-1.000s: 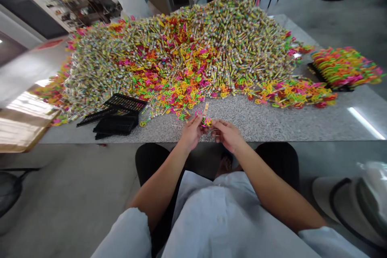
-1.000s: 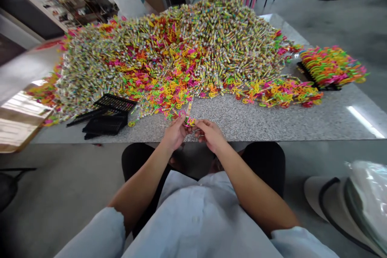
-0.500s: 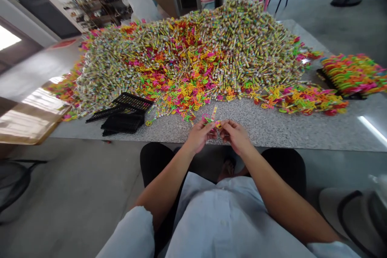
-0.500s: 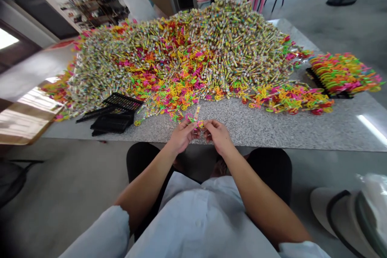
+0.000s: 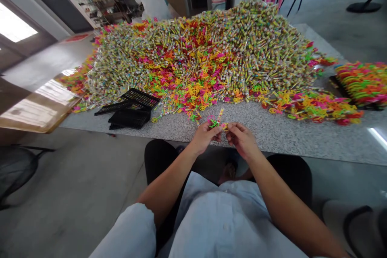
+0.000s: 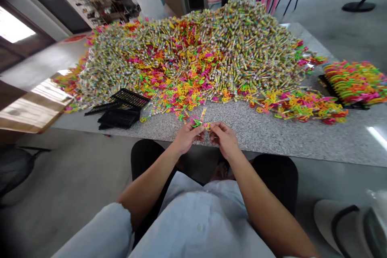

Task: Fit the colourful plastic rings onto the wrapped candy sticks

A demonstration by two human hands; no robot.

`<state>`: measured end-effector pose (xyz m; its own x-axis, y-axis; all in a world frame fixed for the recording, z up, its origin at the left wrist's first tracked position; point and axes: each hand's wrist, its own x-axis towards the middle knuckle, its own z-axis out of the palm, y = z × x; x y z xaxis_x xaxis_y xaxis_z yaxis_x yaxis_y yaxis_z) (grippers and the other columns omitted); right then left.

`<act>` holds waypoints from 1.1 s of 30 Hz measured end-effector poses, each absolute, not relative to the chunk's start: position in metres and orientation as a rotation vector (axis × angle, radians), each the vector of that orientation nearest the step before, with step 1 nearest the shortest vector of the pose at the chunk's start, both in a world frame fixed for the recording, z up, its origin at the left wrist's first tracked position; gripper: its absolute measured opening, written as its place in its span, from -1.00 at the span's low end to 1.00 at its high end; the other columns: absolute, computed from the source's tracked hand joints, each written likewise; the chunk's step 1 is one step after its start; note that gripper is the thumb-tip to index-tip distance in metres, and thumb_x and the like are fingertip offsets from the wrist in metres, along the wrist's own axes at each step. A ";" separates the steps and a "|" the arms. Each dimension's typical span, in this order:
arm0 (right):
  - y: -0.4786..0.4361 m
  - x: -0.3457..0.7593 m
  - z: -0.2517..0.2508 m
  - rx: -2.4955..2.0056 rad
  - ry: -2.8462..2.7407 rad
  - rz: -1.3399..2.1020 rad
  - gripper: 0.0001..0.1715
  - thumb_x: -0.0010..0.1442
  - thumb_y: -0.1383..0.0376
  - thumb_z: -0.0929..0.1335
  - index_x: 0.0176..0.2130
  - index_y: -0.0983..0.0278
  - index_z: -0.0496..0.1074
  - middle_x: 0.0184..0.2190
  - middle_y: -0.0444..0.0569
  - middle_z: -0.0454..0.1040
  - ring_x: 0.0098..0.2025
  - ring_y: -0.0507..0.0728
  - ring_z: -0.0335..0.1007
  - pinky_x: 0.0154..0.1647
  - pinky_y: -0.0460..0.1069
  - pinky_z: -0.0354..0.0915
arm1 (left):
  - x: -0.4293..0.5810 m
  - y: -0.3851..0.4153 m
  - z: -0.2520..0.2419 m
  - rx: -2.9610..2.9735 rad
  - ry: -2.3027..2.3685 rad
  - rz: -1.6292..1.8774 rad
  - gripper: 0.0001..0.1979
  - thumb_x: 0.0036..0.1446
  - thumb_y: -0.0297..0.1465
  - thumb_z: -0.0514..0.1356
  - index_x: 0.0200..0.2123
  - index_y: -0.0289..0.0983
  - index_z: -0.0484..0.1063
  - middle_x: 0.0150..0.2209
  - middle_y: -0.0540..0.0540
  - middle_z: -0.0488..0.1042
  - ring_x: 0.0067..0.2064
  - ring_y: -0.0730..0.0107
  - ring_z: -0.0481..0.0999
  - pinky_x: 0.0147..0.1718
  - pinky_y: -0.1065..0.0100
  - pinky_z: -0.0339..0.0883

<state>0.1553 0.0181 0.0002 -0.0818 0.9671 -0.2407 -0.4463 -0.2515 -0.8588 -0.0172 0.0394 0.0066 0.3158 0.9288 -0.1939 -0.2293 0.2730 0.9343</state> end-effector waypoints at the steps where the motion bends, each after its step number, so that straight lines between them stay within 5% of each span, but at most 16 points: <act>1: 0.018 0.155 0.000 -0.993 -0.719 1.610 -0.63 0.09 0.01 0.54 -0.30 0.20 0.48 -0.45 -0.14 0.45 -0.51 0.01 0.29 -0.60 -0.10 0.18 | -0.018 0.039 0.006 0.960 0.904 0.947 -0.61 0.04 -0.15 0.44 -0.22 -0.31 0.50 -0.41 -0.01 0.48 -0.40 0.45 0.49 -0.38 0.34 0.45; 20: 0.018 0.146 0.006 -1.037 -0.776 1.506 -0.62 0.10 -0.03 0.51 -0.27 0.18 0.49 -0.53 -0.17 0.41 -0.56 0.01 0.27 -0.64 -0.09 0.21 | -0.016 0.037 0.008 0.715 0.848 0.974 -0.63 0.02 -0.18 0.45 -0.23 -0.30 0.52 -0.41 -0.02 0.48 -0.45 0.45 0.47 -0.46 0.37 0.39; 33: 0.016 0.150 0.006 -1.084 -0.857 1.356 -0.65 0.13 -0.01 0.51 -0.32 0.17 0.45 -0.55 -0.17 0.38 -0.60 0.01 0.23 -0.64 -0.07 0.24 | -0.010 0.032 0.003 1.125 1.070 1.108 -0.65 0.15 -0.09 0.34 -0.25 -0.28 0.49 -0.41 -0.01 0.46 -0.44 0.46 0.43 -0.45 0.37 0.42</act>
